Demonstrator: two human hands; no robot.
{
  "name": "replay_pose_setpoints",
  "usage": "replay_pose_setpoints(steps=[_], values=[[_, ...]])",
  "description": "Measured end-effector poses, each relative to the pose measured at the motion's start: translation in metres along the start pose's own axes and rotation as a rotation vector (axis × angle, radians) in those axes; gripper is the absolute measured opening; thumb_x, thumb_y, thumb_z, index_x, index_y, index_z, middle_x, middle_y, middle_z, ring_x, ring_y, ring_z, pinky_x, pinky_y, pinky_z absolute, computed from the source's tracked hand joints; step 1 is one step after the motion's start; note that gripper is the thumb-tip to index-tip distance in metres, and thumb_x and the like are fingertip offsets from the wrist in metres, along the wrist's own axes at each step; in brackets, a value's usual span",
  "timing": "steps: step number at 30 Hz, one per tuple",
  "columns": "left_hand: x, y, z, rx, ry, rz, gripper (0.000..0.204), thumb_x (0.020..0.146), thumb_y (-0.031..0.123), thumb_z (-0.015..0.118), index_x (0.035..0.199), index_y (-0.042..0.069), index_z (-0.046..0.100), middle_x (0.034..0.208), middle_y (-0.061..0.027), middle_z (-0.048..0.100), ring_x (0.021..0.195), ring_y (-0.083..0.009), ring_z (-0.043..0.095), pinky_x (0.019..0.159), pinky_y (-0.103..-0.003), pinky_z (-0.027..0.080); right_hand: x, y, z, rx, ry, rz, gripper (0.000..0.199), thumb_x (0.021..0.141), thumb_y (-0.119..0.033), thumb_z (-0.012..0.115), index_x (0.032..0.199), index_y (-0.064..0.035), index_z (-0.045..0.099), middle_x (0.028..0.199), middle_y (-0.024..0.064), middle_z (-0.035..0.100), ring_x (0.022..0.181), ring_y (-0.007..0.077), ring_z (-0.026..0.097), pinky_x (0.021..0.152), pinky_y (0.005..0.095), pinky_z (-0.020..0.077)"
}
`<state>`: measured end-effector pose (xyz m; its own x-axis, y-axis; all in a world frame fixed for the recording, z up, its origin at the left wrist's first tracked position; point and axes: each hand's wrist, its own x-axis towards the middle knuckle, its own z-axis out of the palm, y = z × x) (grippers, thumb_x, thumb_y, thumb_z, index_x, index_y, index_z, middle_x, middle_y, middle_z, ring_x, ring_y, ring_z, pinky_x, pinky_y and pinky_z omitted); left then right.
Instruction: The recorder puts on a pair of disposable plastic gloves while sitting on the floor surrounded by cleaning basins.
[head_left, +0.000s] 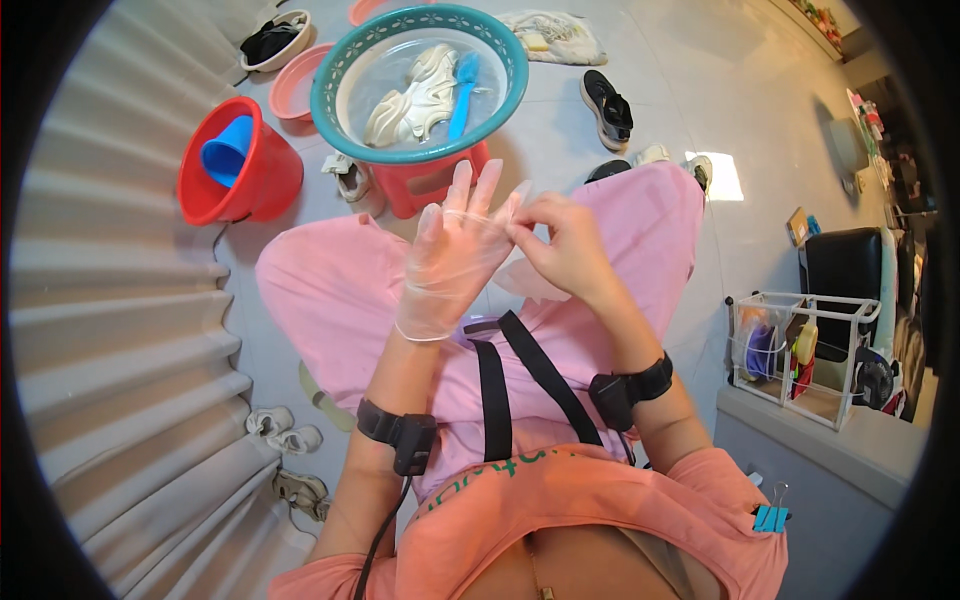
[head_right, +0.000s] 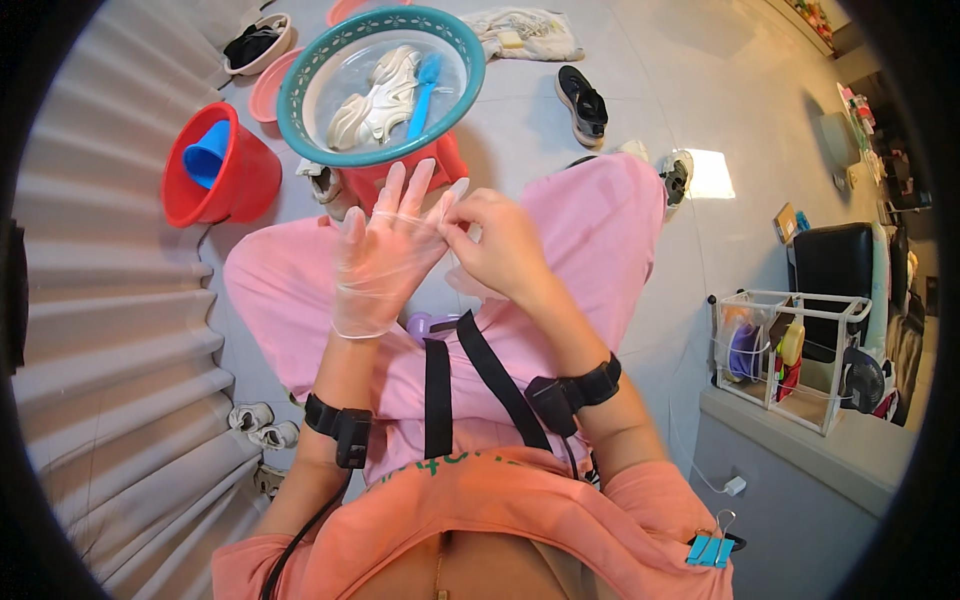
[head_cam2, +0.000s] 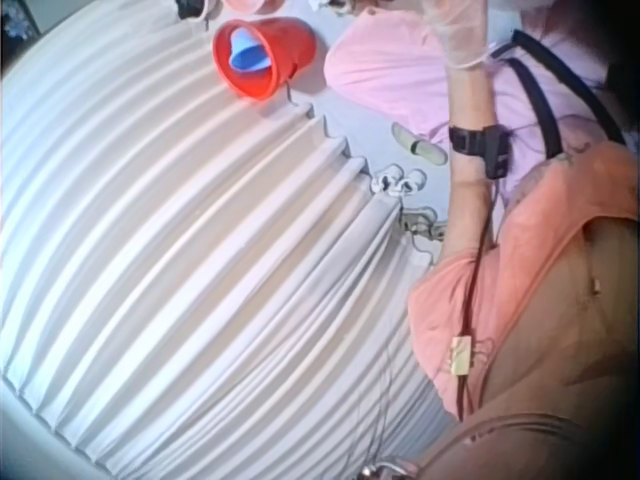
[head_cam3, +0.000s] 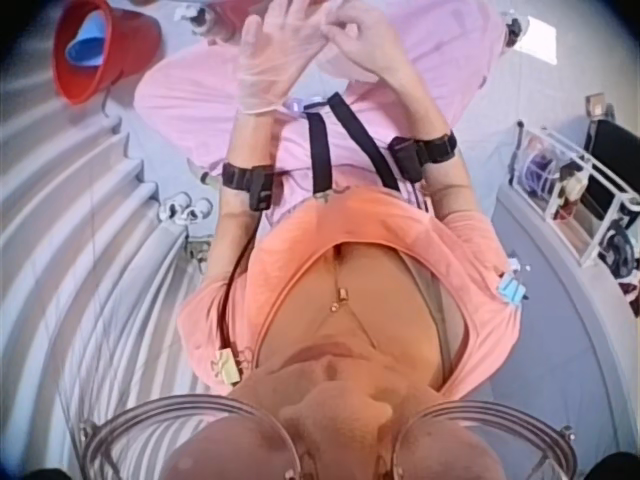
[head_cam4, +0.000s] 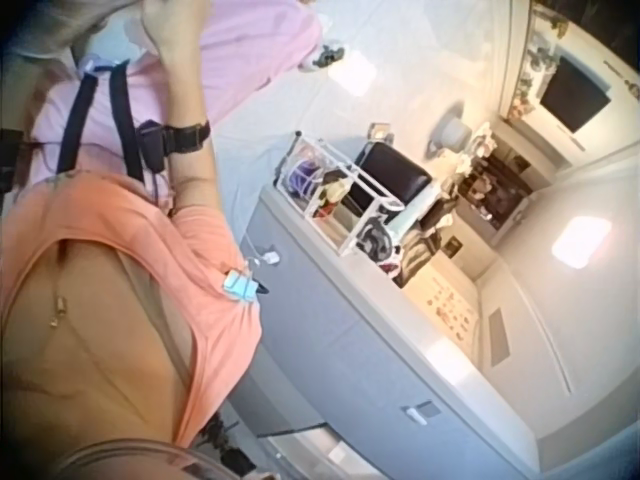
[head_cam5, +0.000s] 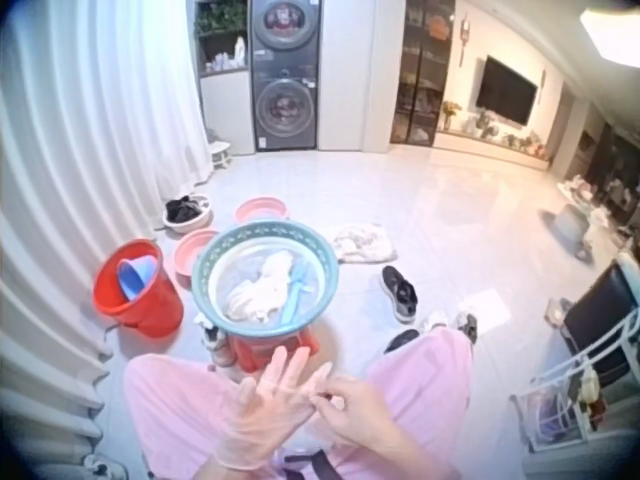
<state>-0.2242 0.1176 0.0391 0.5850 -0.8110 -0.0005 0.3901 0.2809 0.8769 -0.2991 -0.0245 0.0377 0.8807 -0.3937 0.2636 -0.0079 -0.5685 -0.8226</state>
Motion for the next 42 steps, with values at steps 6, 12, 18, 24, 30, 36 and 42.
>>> replay_pose_setpoints(steps=[6,12,18,24,30,36,42], values=[[0.014,-0.010,0.002,-0.528,-0.212,0.108,0.065,0.098,0.049,0.040,0.153,0.021,0.020,0.160,-0.0010,0.017,0.146,-0.0183,0.017,0.117,-0.043,0.012,-0.003,-0.017,0.012,-0.046,0.192,-0.072,0.008,0.074,-0.005,0.071,0.080,-0.0041,0.065,0.079,0.0099,0.060,0.070,0.0290,0.062,0.061,0.0349,0.0488],[0.006,-0.006,0.004,-0.247,-0.024,0.029,0.085,0.094,0.047,0.053,0.156,0.014,0.005,0.161,-0.0121,0.007,0.146,-0.0306,0.013,0.118,-0.043,0.013,-0.013,-0.019,0.031,0.090,0.238,-0.150,0.010,0.075,0.002,0.070,0.081,-0.0019,0.064,0.075,0.0056,0.058,0.053,0.0143,0.048,0.048,0.0266,0.0357],[0.010,-0.001,0.007,-0.600,-0.039,0.099,0.087,0.092,0.046,0.058,0.156,0.020,0.004,0.161,-0.0112,0.009,0.147,-0.0317,0.011,0.118,-0.044,0.013,-0.015,-0.007,0.024,0.178,0.235,-0.004,0.010,0.077,0.000,0.072,0.086,-0.0021,0.067,0.078,0.0007,0.059,0.051,0.0053,0.039,0.046,0.0221,0.0295],[0.011,0.000,0.007,-0.654,-0.026,0.085,0.086,0.090,0.047,0.061,0.155,0.020,0.012,0.160,-0.0095,0.012,0.147,-0.0317,0.013,0.117,-0.045,0.015,-0.011,0.003,0.022,0.214,0.215,0.097,0.013,0.076,-0.002,0.073,0.089,-0.0020,0.070,0.086,0.0029,0.062,0.055,0.0073,0.045,0.049,0.0231,0.0358],[0.008,0.005,0.003,-0.664,0.011,0.024,0.076,0.090,0.054,0.055,0.151,0.021,0.025,0.160,-0.0075,0.018,0.145,-0.0334,0.019,0.116,-0.050,0.014,-0.014,0.007,0.031,0.247,0.185,-0.021,0.010,0.078,0.002,0.070,0.088,-0.0001,0.070,0.091,0.0032,0.062,0.056,0.0032,0.044,0.048,0.0198,0.0324],[0.002,-0.001,-0.009,-2.299,-0.152,-0.273,0.059,0.093,0.043,0.054,0.145,0.024,0.036,0.158,-0.0042,0.025,0.140,-0.0317,0.033,0.115,-0.051,0.018,-0.017,-0.003,0.020,0.086,0.172,-0.111,0.010,0.075,0.003,0.068,0.085,-0.0006,0.068,0.090,0.0064,0.064,0.070,0.0160,0.060,0.058,0.0279,0.0450],[0.030,-0.038,-0.007,-2.566,-0.247,-0.164,0.089,0.094,0.042,0.057,0.156,0.018,-0.001,0.160,-0.0103,0.014,0.140,-0.0260,0.030,0.114,-0.043,0.023,-0.003,-0.013,0.016,0.024,0.296,-0.144,0.012,0.075,0.003,0.069,0.086,-0.0029,0.067,0.084,0.0070,0.061,0.065,0.0166,0.056,0.054,0.0274,0.0413]])
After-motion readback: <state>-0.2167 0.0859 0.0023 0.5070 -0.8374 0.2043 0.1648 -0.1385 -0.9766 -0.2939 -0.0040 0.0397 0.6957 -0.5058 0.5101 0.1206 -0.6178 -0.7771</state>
